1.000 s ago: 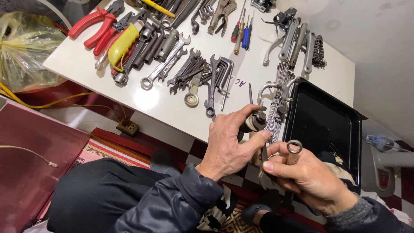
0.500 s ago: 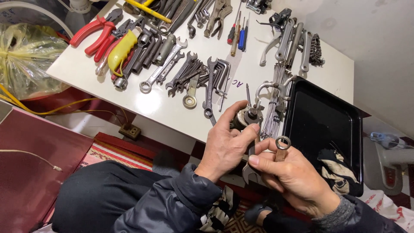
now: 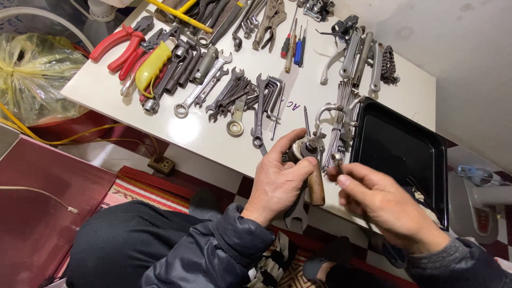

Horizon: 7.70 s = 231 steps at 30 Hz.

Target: Tightening and adjusting bicycle bottom bracket components using a wrench on a low workbench.

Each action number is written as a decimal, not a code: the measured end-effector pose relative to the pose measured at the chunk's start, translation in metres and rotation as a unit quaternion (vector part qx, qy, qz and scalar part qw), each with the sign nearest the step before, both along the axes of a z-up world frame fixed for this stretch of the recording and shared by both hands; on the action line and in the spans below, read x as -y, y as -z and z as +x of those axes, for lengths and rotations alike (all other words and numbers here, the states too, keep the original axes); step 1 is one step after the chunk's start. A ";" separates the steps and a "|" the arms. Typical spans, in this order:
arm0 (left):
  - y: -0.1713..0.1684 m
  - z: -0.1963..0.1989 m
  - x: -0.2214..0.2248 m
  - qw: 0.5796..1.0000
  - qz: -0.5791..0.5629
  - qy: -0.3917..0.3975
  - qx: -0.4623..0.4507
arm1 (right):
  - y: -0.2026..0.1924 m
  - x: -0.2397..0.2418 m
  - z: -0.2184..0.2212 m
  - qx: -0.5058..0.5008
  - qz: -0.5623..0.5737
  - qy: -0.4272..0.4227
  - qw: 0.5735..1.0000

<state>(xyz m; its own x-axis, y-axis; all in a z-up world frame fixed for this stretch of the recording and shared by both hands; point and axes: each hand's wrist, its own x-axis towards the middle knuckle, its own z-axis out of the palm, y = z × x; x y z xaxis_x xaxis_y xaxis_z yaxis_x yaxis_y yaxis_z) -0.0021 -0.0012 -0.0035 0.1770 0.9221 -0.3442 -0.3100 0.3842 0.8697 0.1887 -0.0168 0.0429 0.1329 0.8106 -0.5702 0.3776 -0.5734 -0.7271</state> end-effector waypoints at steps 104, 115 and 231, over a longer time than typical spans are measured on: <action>0.035 -0.013 -0.012 0.986 0.073 0.129 0.079 | -0.048 -0.075 -0.008 0.200 0.041 -0.357 0.912; 0.038 0.007 -0.003 0.989 0.089 -0.015 0.115 | -0.026 -0.017 -0.046 -0.051 0.082 -0.064 0.993; 0.135 -0.101 -0.163 0.764 0.207 -0.128 -0.598 | -0.013 -0.048 -0.054 0.185 0.137 -0.007 0.973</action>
